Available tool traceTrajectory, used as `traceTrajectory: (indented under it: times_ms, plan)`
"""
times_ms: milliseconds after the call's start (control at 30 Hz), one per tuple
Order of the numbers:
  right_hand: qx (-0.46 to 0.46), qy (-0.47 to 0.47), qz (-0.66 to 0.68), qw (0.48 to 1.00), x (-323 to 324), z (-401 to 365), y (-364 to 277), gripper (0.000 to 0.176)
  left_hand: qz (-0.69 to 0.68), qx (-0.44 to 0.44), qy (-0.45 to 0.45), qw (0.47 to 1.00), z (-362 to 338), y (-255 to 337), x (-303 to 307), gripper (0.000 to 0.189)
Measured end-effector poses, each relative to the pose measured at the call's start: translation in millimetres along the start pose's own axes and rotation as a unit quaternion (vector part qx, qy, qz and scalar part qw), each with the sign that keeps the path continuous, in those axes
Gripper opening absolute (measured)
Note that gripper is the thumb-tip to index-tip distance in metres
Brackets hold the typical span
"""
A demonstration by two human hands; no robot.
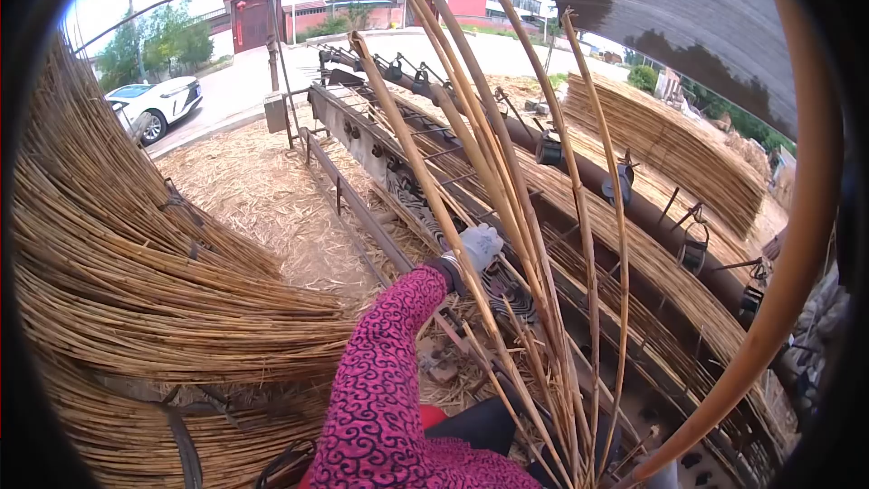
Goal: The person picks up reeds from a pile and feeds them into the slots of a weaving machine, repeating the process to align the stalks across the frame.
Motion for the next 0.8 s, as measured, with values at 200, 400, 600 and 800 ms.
traceTrajectory:
  times_ms: [200,400,600,800]
  plan:
    - [-0.045,0.006,-0.061,0.997,1.6,-38.6,1.8,0.033,0.012,0.042,-0.065,0.997,10.8,7.8,-27.8,0.02]
    - [-0.107,-0.087,-0.059,0.989,-78.1,-42.5,58.9,0.034,0.013,-0.002,-0.003,1.0,10.9,11.8,-46.6,0.014]
    - [0.004,-0.006,-0.031,1.0,15.8,9.1,-13.6,0.029,-0.041,0.028,0.123,0.991,38.4,-70.5,-52.8,0.017]
    - [-0.044,-0.009,0.209,0.977,-37.9,-1.5,32.0,0.02,0.04,0.144,-0.037,0.988,60.4,-161.9,-37.8,0.02]
Point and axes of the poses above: each hand's wrist, its own z-axis towards the middle knuckle, its own x-axis out of the back of the hand, y = z × x, the point moved 6 cm from there along z, towards the middle knuckle, and after that the axes turned 10 degrees about -y, right-handed, at the moved point
